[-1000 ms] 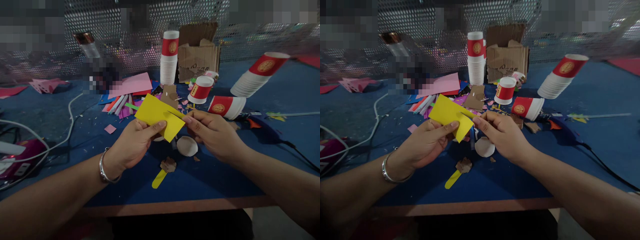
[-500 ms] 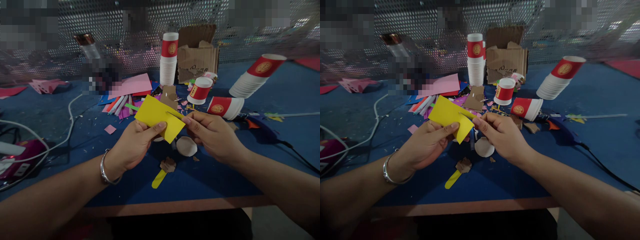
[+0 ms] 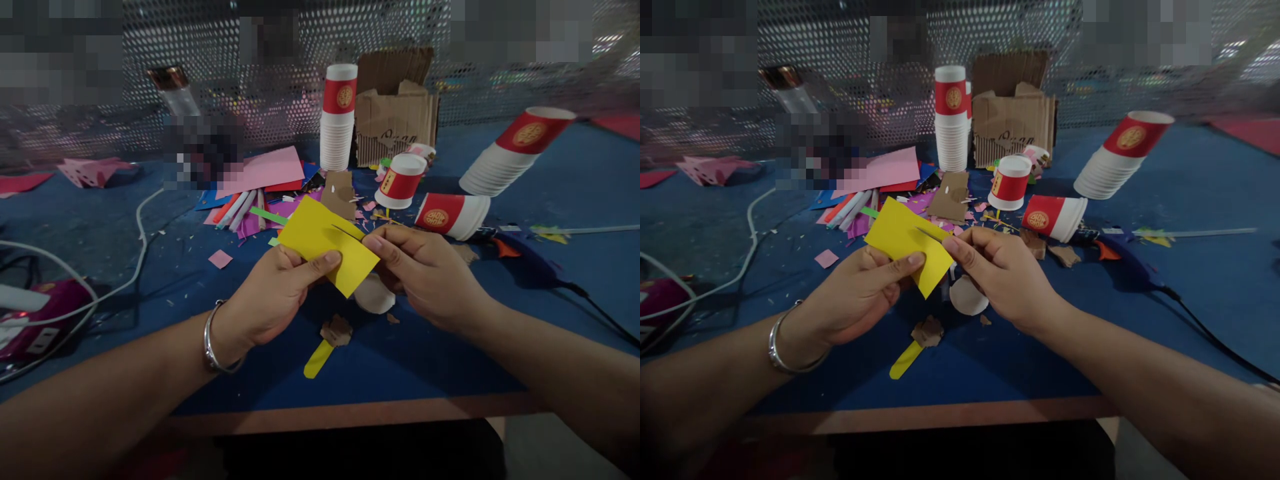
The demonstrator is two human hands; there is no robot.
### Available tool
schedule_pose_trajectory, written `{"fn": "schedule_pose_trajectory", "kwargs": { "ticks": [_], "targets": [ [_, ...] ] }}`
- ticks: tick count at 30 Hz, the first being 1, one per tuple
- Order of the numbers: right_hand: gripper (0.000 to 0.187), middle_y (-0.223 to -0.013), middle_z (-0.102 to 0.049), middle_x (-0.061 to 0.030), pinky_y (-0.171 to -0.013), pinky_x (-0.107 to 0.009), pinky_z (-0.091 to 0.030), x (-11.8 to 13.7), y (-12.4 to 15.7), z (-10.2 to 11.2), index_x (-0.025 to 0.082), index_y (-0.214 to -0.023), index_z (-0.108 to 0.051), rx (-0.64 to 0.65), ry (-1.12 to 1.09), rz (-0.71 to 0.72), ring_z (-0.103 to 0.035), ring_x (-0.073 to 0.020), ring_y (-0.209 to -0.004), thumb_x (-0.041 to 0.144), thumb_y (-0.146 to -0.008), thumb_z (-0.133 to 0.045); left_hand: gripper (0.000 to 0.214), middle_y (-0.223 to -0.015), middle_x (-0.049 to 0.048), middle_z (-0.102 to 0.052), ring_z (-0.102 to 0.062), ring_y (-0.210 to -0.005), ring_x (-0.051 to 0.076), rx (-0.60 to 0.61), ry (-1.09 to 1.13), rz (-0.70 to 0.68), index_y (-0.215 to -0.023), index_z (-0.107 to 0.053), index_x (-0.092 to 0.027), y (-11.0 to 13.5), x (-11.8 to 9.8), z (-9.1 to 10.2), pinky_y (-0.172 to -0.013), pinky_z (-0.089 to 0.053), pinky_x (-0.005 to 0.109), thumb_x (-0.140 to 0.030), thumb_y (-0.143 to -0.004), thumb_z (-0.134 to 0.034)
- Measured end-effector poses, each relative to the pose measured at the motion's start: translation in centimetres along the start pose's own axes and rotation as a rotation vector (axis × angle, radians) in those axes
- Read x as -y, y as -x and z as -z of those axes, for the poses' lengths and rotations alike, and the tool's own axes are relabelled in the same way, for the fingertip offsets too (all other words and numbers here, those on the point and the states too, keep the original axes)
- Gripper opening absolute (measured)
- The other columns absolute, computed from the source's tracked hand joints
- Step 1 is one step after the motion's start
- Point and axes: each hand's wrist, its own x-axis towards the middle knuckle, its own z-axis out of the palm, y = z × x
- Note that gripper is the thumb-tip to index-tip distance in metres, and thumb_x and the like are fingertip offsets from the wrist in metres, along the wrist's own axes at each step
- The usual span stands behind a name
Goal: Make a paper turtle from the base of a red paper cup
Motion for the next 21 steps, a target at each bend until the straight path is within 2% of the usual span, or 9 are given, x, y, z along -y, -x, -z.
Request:
{"fn": "schedule_pose_trajectory", "kwargs": {
  "ticks": [6,10,13,15,21],
  "targets": [
    [0.06,-0.062,-0.043,0.0067,-0.045,-0.026,-0.027,0.1,0.0,-0.2,0.019,-0.084,-0.066,-0.006,-0.003,-0.007,-0.035,-0.0077,-0.052,0.078,-0.091,-0.076,0.026,-0.106,0.0076,-0.087,-0.08,-0.099,0.022,0.008,0.023,0.006,-0.094,-0.087,-0.016,-0.2,0.2,0.3,-0.095,-0.062,0.03,-0.028,-0.076,-0.101],
    [0.06,-0.062,-0.042,0.0069,-0.045,-0.025,-0.025,0.3,0.2,-0.2,0.019,-0.083,-0.064,0.012,0.003,0.004,-0.033,-0.007,-0.052,0.077,-0.093,-0.075,0.024,-0.102,0.0068,-0.086,-0.079,-0.092,0.019,-0.046,-0.001,-0.025,-0.098,-0.086,-0.017,-0.6,-0.6,1.1,-0.083,-0.063,0.027,-0.035,-0.085,-0.095],
    [0.06,-0.06,-0.042,0.0067,-0.045,-0.026,-0.025,0.5,0.3,-0.3,0.019,-0.084,-0.063,0.034,0.005,-0.005,-0.033,-0.0072,-0.052,0.078,-0.095,-0.072,0.024,-0.095,0.0023,-0.085,-0.077,-0.083,0.016,-0.158,-0.027,-0.117,-0.094,-0.083,-0.018,-0.8,-1.3,1.8,-0.077,-0.063,0.025,-0.032,-0.081,-0.098],
    [0.062,-0.06,-0.042,0.0065,-0.045,-0.026,-0.024,0.7,0.4,-0.3,0.019,-0.084,-0.063,0.038,0.005,-0.024,-0.033,-0.0075,-0.051,0.08,-0.093,-0.072,0.028,-0.094,0.0018,-0.084,-0.076,-0.081,0.015,-0.198,-0.084,-0.127,-0.094,-0.082,-0.018,-0.8,-1.6,2.1,-0.074,-0.063,0.025,-0.032,-0.078,-0.101],
    [0.063,-0.06,-0.043,0.0062,-0.046,-0.027,-0.026,1.2,0.5,-0.3,0.02,-0.082,-0.062,0.029,0.045,-0.037,-0.035,-0.0081,-0.051,0.082,-0.09,-0.074,0.036,-0.101,0.0067,-0.085,-0.079,-0.089,0.021,-0.181,-0.191,-0.168,-0.097,-0.082,-0.018,-0.7,-1.4,2.2,-0.078,-0.064,0.029,-0.039,-0.076,-0.103]
  ]
}}
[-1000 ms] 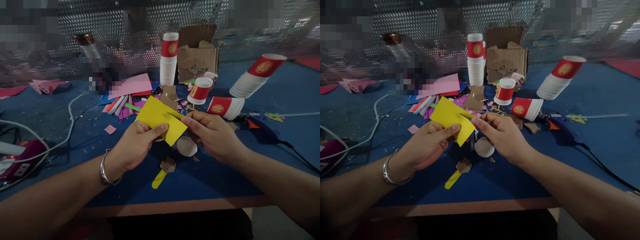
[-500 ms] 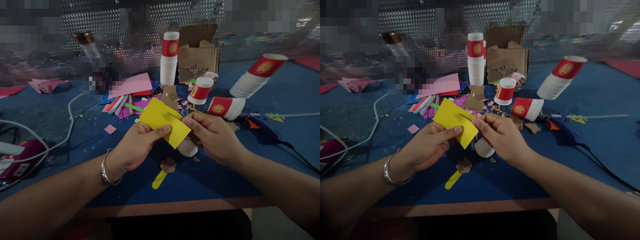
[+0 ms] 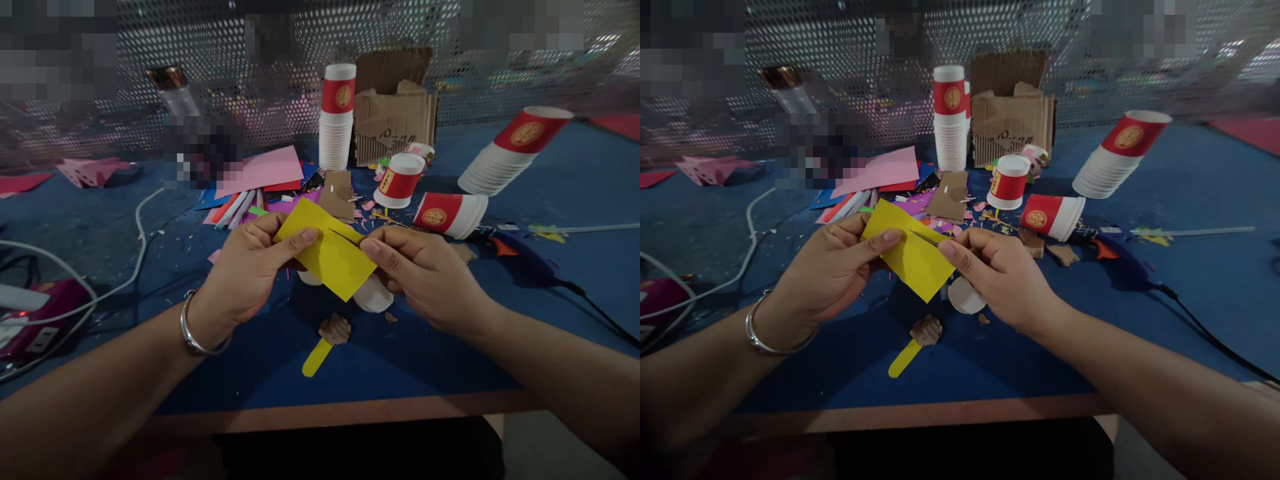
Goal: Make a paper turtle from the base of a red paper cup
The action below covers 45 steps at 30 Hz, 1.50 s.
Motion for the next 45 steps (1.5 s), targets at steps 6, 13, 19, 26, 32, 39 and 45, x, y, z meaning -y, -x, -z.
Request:
{"fn": "schedule_pose_trajectory", "kwargs": {
  "ticks": [6,13,19,26,32,39,45],
  "targets": [
    [0.063,-0.06,-0.045,0.0049,-0.046,-0.027,-0.029,-0.2,0.1,0.3,0.021,-0.08,-0.06,-0.007,0.076,0.003,-0.038,-0.0091,-0.052,0.081,-0.095,-0.069,0.037,-0.094,0.0054,-0.084,-0.077,-0.083,0.02,-0.016,-0.024,-0.012,-0.094,-0.081,-0.018,0.1,0.3,-0.1,-0.072,-0.064,0.028,-0.041,-0.076,-0.102],
    [0.059,-0.062,-0.045,0.0051,-0.045,-0.027,-0.028,-0.3,-0.1,0.2,0.02,-0.08,-0.062,0.008,0.017,-0.001,-0.037,-0.0087,-0.052,0.076,-0.094,-0.073,0.037,-0.095,0.0058,-0.084,-0.077,-0.082,0.02,0.009,-0.03,0.045,-0.096,-0.082,-0.018,0.4,0.2,-0.2,-0.063,-0.061,0.024,-0.042,-0.075,-0.102],
    [0.059,-0.062,-0.043,0.005,-0.044,-0.027,-0.025,-0.1,-0.1,0.2,0.021,-0.079,-0.064,0.005,0.014,0.001,-0.035,-0.0089,-0.052,0.077,-0.092,-0.075,0.032,-0.098,0.0069,-0.085,-0.077,-0.085,0.02,0.039,-0.005,0.066,-0.096,-0.083,-0.018,0.4,0.3,-0.4,-0.06,-0.058,0.021,-0.038,-0.078,-0.1],
    [0.062,-0.064,-0.046,0.0041,-0.046,-0.028,-0.029,-0.3,-0.1,0.3,0.021,-0.078,-0.06,0.024,0.038,-0.015,-0.039,-0.0091,-0.053,0.08,-0.093,-0.072,0.032,-0.102,0.0075,-0.085,-0.076,-0.082,0.019,0.055,-0.053,0.049,-0.1,-0.084,-0.019,0.5,0.5,-0.3,-0.06,-0.056,0.022,-0.04,-0.08,-0.098],
    [0.056,-0.069,-0.055,0.0013,-0.049,-0.028,-0.036,-0.2,0.0,0.0,0.021,-0.079,-0.062,0.034,-0.004,-0.056,-0.047,-0.0115,-0.058,0.074,-0.088,-0.081,0.031,-0.101,0.0056,-0.085,-0.074,-0.08,0.017,0.092,-0.058,0.051,-0.102,-0.085,-0.02,0.8,0.9,-0.8,-0.06,-0.055,0.021,-0.038,-0.08,-0.098],
    [0.054,-0.07,-0.058,0.0,-0.051,-0.028,-0.037,0.1,-0.1,-0.1,0.022,-0.078,-0.064,0.028,0.001,-0.056,-0.048,-0.0127,-0.06,0.072,-0.086,-0.084,0.032,-0.095,0.0027,-0.084,-0.073,-0.079,0.015,0.108,-0.001,0.136,-0.102,-0.085,-0.021,0.8,1.0,-1.0,-0.058,-0.053,0.019,-0.038,-0.08,-0.099],
    [0.055,-0.07,-0.058,-0.0008,-0.051,-0.028,-0.037,0.1,-0.3,-0.1,0.023,-0.076,-0.061,0.04,0.031,-0.051,-0.048,-0.0136,-0.06,0.073,-0.087,-0.082,0.036,-0.099,0.0057,-0.085,-0.075,-0.08,0.017,0.112,0.019,0.172,-0.104,-0.084,-0.02,0.7,1.2,-1.2,-0.06,-0.053,0.021,-0.036,-0.076,-0.1]
  ]
}}
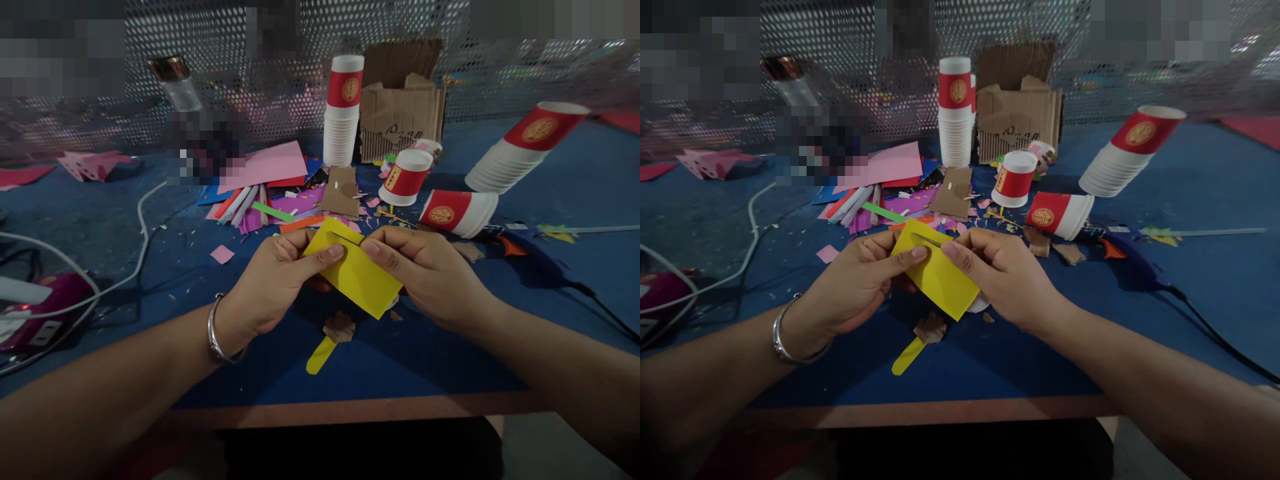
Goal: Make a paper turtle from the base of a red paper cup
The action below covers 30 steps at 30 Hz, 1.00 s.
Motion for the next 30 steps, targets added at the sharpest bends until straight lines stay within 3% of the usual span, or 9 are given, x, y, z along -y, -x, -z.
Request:
{"fn": "schedule_pose_trajectory", "kwargs": {
  "ticks": [9,17,21,26,30],
  "targets": [
    [0.054,-0.071,-0.058,0.0002,-0.053,-0.027,-0.037,0.3,0.0,0.0,0.021,-0.079,-0.065,0.001,0.017,0.059,-0.047,-0.0117,-0.062,0.072,-0.091,-0.079,0.041,-0.092,0.0026,-0.082,-0.072,-0.074,0.013,0.02,0.036,0.038,-0.096,-0.082,-0.019,0.1,-0.3,-0.1,-0.059,-0.055,0.019,-0.046,-0.073,-0.103],
    [0.054,-0.069,-0.057,0.0006,-0.052,-0.027,-0.036,0.5,0.1,0.0,0.02,-0.079,-0.063,0.03,-0.024,0.001,-0.05,-0.0118,-0.059,0.07,-0.09,-0.081,0.044,-0.09,0.0015,-0.081,-0.071,-0.071,0.011,0.04,0.069,0.085,-0.094,-0.083,-0.018,0.1,-0.4,-0.2,-0.061,-0.057,0.018,-0.045,-0.068,-0.106],
    [0.051,-0.072,-0.059,0.001,-0.053,-0.025,-0.037,0.6,0.2,-0.1,0.019,-0.081,-0.064,0.047,-0.125,-0.008,-0.05,-0.0105,-0.061,0.065,-0.09,-0.085,0.039,-0.086,-0.0004,-0.08,-0.072,-0.071,0.01,0.07,0.133,0.083,-0.093,-0.086,-0.019,0.0,-0.5,-0.1,-0.06,-0.058,0.015,-0.039,-0.068,-0.108],
    [0.041,-0.083,-0.069,-0.0013,-0.057,-0.023,-0.042,0.8,0.4,0.0,0.019,-0.091,-0.07,0.14,-0.303,-0.097,-0.059,-0.0116,-0.069,0.055,-0.09,-0.088,0.029,-0.081,-0.0024,-0.077,-0.068,-0.068,0.007,0.196,0.205,0.132,-0.087,-0.087,-0.021,-0.3,-0.6,0.1,-0.056,-0.057,0.013,-0.033,-0.071,-0.107],
    [0.037,-0.08,-0.067,0.0001,-0.058,-0.022,-0.043,1.1,0.4,0.1,0.019,-0.09,-0.07,0.164,-0.354,-0.104,-0.059,-0.0108,-0.069,0.05,-0.09,-0.089,0.029,-0.084,-0.0019,-0.079,-0.07,-0.071,0.008,0.177,0.17,0.093,-0.09,-0.088,-0.022,-0.3,-0.5,0.1,-0.056,-0.058,0.013,-0.034,-0.071,-0.107]
  ]
}}
